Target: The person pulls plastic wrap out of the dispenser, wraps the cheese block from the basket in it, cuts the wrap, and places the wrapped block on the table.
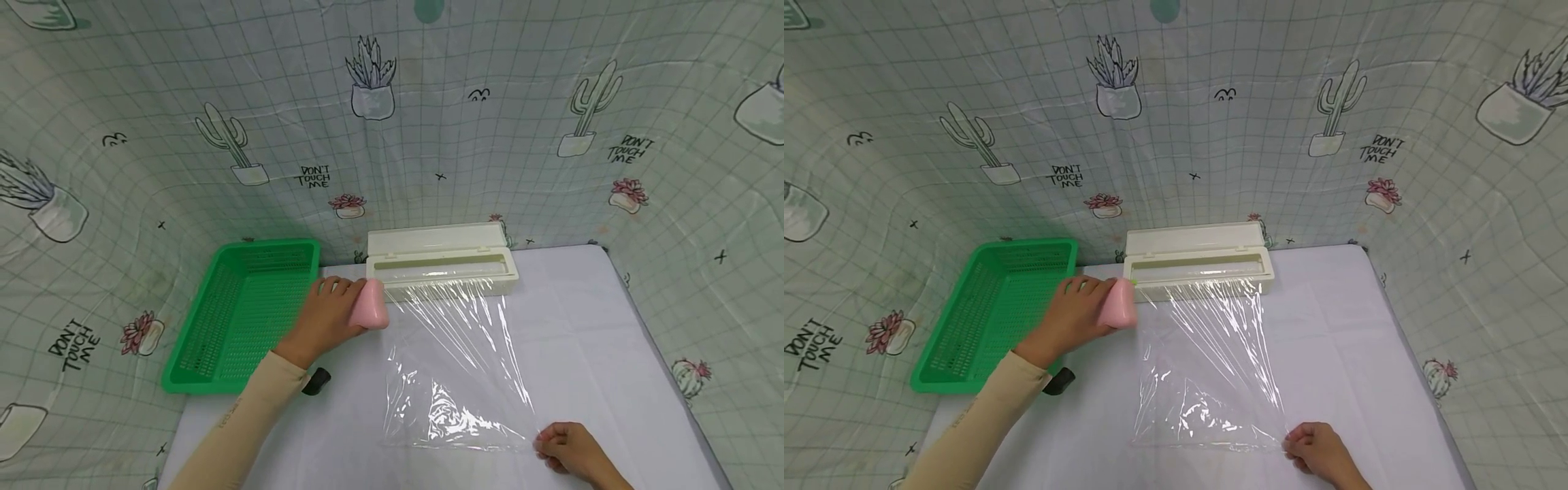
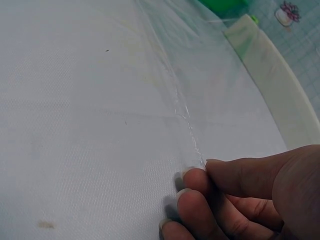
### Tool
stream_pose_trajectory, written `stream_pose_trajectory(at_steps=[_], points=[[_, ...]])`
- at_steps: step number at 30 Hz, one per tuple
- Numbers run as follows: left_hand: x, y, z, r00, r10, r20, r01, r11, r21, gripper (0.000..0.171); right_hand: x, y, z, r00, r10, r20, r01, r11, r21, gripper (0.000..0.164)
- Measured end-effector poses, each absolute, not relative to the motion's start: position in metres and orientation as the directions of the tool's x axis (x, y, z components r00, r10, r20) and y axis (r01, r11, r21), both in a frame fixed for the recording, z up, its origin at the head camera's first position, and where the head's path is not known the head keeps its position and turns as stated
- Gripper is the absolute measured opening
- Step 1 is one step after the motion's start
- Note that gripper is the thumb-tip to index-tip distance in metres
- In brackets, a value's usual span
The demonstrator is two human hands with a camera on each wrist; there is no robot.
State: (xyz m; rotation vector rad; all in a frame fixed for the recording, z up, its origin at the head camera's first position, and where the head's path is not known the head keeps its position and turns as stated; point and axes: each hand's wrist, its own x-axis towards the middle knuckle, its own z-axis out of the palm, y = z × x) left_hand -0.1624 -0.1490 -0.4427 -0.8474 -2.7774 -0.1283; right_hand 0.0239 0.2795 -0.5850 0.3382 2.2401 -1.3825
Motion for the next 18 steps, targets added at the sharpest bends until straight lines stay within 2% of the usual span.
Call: stream_pose_trajectory(at_steps=[13,18], points=[[-0.146,-0.113,-0.466,-0.804,0.577,0.145,0.592,0.797,0.118,0.080,0.024,0.280,-0.584,-0.854,-0.062,-0.517,0.436,0.459,-0.774,0.010],[-0.139,-0.101,-0.478,-0.801,0.582,0.141,0.597,0.795,0.110,0.079,0.024,0.282,-0.584,-0.850,-0.062,-0.523,0.441,0.462,-0.770,0.009]])
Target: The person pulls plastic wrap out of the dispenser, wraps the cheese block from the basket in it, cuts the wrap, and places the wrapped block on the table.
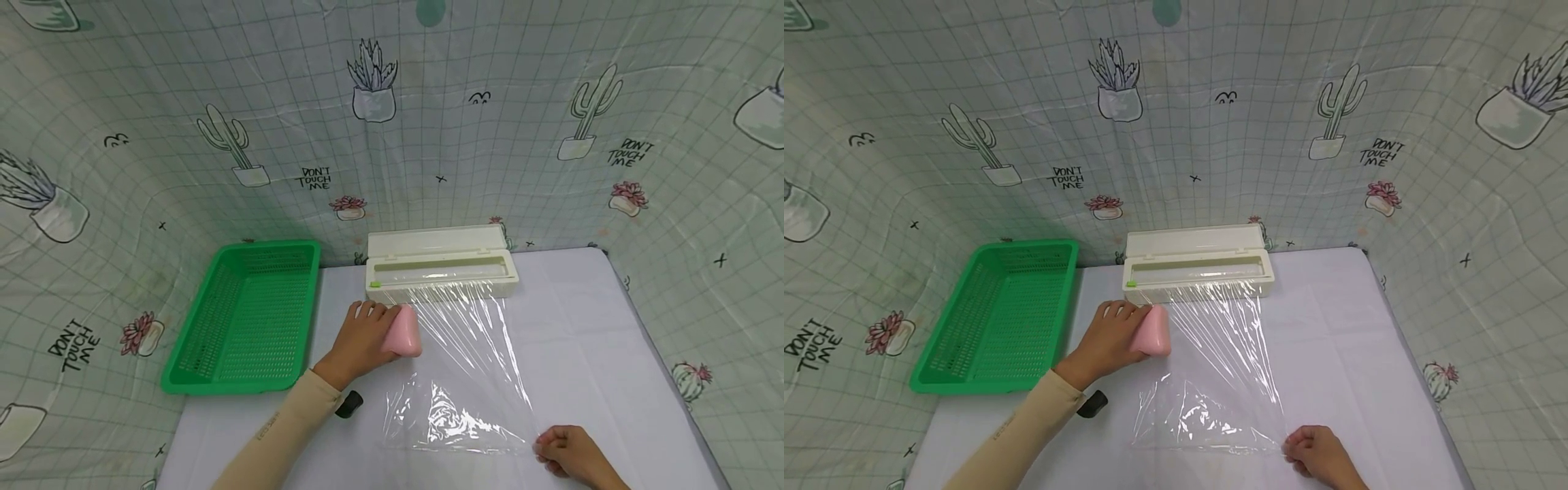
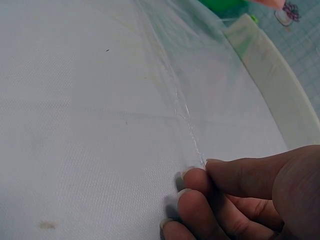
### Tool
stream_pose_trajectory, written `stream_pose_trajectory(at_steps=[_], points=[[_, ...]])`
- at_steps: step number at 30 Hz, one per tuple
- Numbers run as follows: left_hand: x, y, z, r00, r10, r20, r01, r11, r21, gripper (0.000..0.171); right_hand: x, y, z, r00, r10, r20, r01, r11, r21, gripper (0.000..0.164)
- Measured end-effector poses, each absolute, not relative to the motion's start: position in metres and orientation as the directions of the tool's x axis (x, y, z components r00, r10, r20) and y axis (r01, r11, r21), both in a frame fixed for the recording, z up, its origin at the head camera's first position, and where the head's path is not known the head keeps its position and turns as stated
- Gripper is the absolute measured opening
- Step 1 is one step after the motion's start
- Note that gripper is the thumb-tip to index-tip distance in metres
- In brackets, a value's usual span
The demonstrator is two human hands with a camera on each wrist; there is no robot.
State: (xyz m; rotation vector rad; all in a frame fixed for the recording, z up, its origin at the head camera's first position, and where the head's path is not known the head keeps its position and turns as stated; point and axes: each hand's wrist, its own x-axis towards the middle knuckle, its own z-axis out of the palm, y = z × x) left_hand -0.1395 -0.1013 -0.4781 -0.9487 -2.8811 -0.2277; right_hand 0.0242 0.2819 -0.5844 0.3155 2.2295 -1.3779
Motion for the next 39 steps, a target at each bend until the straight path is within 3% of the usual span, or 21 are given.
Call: stream_pose_trajectory(at_steps=[16,23,30,39], points=[[-0.107,-0.045,-0.512,-0.795,0.604,0.056,0.604,0.797,-0.010,0.081,0.027,0.284,-0.589,-0.839,-0.094,-0.535,0.452,0.425,-0.784,0.010],[-0.088,-0.025,-0.528,-0.773,0.632,0.060,0.631,0.775,-0.030,0.080,0.034,0.278,-0.589,-0.819,-0.044,-0.572,0.508,0.406,-0.760,0.009],[-0.085,-0.010,-0.536,-0.753,0.651,0.093,0.641,0.758,-0.119,0.080,0.029,0.281,-0.587,-0.833,-0.075,-0.548,0.469,0.429,-0.772,0.010],[-0.087,-0.001,-0.554,-0.760,0.650,0.016,0.637,0.749,-0.183,0.083,0.024,0.282,-0.588,-0.833,-0.067,-0.550,0.474,0.428,-0.770,0.010]])
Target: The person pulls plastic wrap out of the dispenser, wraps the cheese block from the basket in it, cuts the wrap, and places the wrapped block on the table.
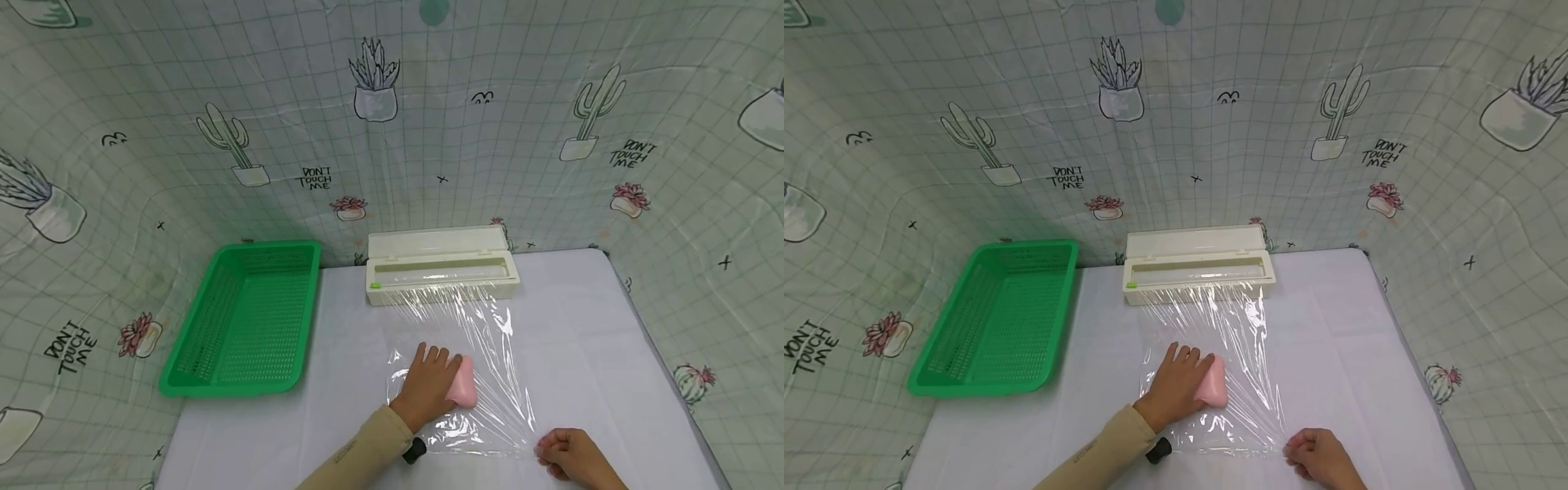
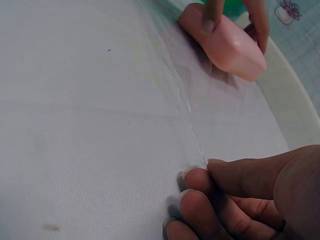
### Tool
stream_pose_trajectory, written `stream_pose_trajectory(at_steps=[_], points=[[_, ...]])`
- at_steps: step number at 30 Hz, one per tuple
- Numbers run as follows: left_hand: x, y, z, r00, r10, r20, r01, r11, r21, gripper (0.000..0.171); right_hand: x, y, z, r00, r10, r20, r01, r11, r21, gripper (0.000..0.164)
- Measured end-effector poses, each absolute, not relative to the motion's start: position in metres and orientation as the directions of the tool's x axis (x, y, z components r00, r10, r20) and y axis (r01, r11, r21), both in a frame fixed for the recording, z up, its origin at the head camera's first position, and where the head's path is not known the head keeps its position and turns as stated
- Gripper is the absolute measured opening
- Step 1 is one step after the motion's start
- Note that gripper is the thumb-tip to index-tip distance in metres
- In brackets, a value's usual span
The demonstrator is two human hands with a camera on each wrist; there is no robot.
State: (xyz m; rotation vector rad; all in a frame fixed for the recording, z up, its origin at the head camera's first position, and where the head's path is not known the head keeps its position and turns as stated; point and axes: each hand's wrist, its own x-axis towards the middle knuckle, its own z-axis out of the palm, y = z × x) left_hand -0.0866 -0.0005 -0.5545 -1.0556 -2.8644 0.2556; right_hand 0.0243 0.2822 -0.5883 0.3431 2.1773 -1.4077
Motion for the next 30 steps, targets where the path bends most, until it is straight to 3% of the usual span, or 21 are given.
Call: stream_pose_trajectory(at_steps=[16,24,30], points=[[-0.074,-0.016,-0.563,-0.746,0.666,-0.005,0.653,0.729,-0.204,0.095,0.024,0.278,-0.582,-0.838,-0.063,-0.542,0.462,0.447,-0.766,0.009],[-0.046,-0.070,-0.562,-0.696,0.709,0.115,0.681,0.702,-0.210,0.072,0.024,0.275,-0.583,-0.834,-0.039,-0.551,0.473,0.465,-0.749,0.007],[-0.031,-0.107,-0.565,-0.627,0.776,0.069,0.758,0.629,-0.173,0.067,0.024,0.275,-0.581,-0.843,-0.018,-0.538,0.464,0.483,-0.742,0.006]])
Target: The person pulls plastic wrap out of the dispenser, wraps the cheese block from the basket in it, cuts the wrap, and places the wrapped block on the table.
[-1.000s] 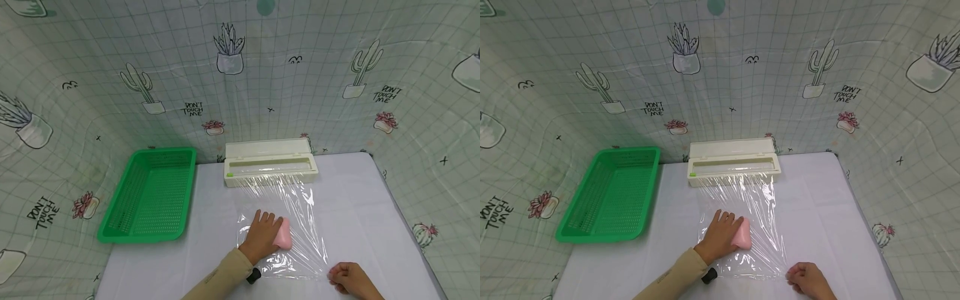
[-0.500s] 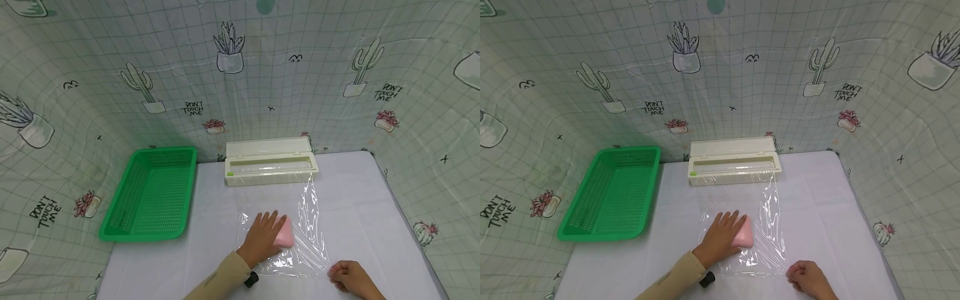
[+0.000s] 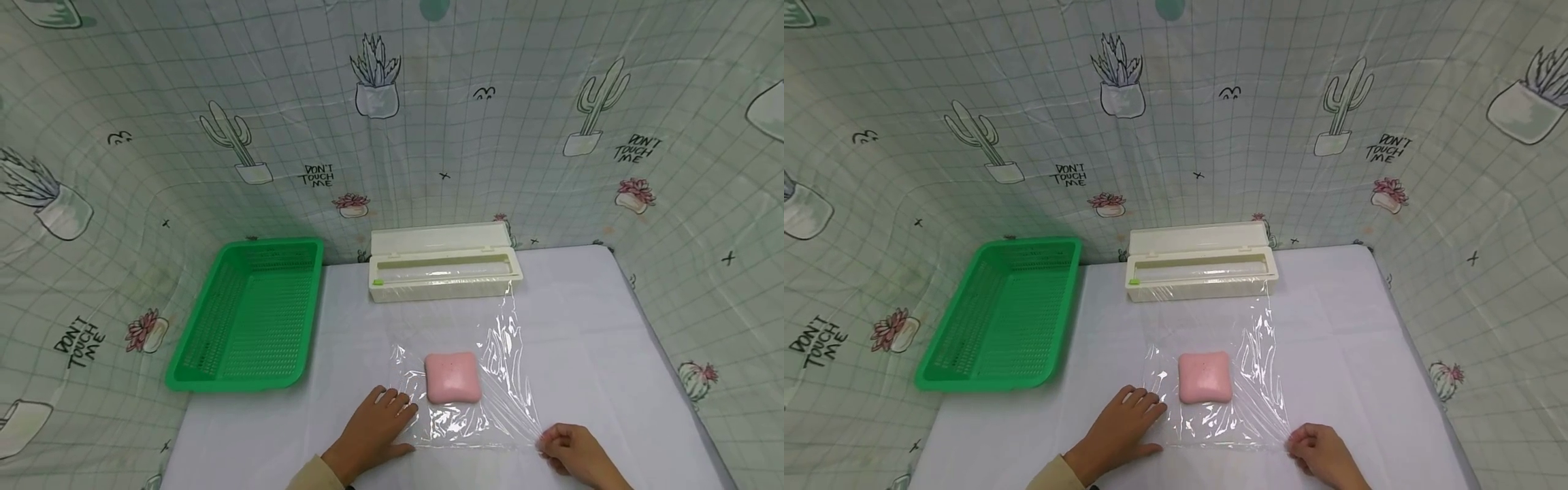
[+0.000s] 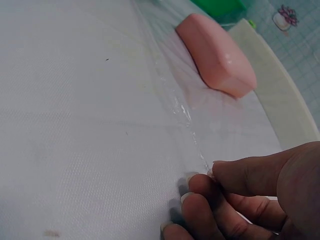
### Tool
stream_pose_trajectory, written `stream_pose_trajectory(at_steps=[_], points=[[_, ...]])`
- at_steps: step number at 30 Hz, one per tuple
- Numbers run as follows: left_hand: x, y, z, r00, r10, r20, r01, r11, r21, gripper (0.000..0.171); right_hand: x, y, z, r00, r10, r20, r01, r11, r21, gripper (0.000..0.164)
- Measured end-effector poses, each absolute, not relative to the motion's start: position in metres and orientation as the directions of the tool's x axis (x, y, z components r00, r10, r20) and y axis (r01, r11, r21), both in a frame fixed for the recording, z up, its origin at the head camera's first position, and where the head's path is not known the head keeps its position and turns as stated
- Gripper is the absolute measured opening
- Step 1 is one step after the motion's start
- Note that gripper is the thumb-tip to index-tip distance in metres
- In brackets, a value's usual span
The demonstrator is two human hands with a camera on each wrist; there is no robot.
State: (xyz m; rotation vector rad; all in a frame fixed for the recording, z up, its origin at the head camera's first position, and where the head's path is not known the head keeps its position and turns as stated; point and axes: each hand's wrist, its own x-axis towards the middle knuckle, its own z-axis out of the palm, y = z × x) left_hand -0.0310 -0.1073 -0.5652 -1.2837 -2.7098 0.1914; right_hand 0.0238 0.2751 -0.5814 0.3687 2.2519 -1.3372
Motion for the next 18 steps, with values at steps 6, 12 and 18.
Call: stream_pose_trajectory(at_steps=[6,12,18], points=[[-0.027,-0.129,-0.574,-0.569,0.821,0.044,0.805,0.568,-0.172,0.062,0.024,0.273,-0.579,-0.847,0.022,-0.531,0.469,0.501,-0.727,0.006],[-0.026,-0.137,-0.579,-0.540,0.837,0.089,0.818,0.547,-0.180,0.044,0.026,0.267,-0.579,-0.838,0.081,-0.539,0.499,0.513,-0.699,0.006],[-0.025,-0.138,-0.582,-0.497,0.858,0.125,0.837,0.513,-0.193,0.015,0.027,0.267,-0.579,-0.840,0.080,-0.537,0.495,0.519,-0.697,0.006]])
